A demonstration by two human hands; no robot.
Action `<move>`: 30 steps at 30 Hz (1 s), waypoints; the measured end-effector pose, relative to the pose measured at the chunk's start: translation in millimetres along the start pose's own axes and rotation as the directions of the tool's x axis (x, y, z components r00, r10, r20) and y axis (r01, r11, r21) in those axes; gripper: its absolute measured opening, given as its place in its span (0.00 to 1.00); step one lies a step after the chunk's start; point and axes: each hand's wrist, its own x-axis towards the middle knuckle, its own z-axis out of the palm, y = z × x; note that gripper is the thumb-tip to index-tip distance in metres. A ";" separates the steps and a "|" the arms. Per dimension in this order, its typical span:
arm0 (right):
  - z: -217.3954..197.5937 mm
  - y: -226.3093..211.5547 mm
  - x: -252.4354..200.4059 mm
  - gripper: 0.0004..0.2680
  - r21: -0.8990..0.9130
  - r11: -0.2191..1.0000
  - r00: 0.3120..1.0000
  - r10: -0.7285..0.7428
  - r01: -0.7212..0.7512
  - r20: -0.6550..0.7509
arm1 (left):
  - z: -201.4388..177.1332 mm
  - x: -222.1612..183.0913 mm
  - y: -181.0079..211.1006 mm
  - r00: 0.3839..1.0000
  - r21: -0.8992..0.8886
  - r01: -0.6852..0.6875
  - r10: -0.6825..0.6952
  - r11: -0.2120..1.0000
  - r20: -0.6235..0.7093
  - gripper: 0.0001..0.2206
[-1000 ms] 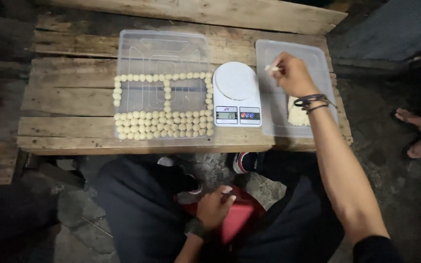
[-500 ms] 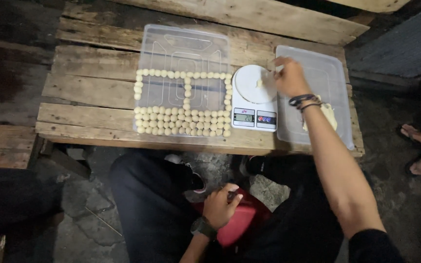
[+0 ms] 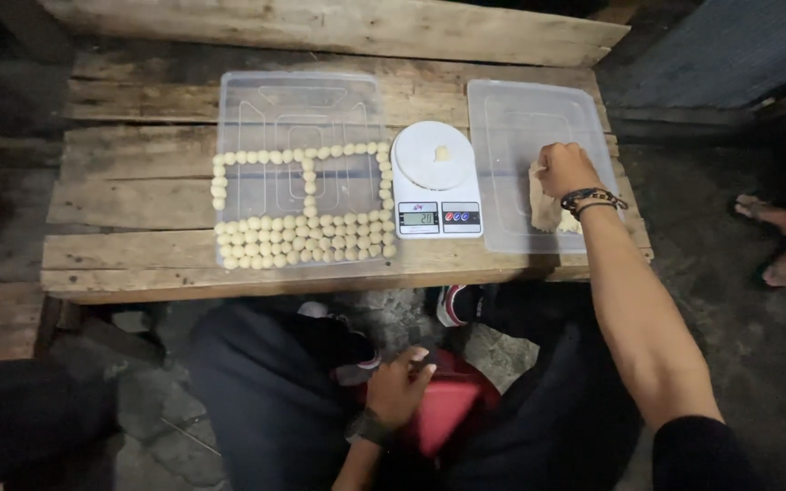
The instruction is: The person repeatedly pinches off small pieces of dough from a larger mass, rolls them into uniform balls between their palms, and places them into a clear plastic tray. They occasionally weigh a piece on a digital scale to check size before continuing.
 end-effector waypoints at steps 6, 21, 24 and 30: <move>17.3 37.5 31.6 0.06 0.093 0.988 0.986 -0.110 0.122 -0.123 | 8.8 1.2 -15.3 0.972 -0.043 -0.192 0.184 0.980 -0.145 0.14; 25.9 -98.7 33.3 0.15 0.165 0.787 0.769 -0.496 0.594 -0.402 | -10.9 -4.6 5.0 0.999 -0.067 0.045 -0.046 0.997 -0.012 0.18; 27.1 -121.7 27.4 0.13 0.160 0.819 0.792 -0.454 0.551 -0.408 | -15.3 -4.6 5.7 0.992 -0.093 -0.101 0.093 0.991 -0.086 0.18; 30.8 -134.7 26.8 0.10 0.096 0.881 0.866 -0.426 0.463 -0.260 | -30.0 -7.9 18.7 1.000 -0.094 -0.015 0.015 0.995 -0.001 0.16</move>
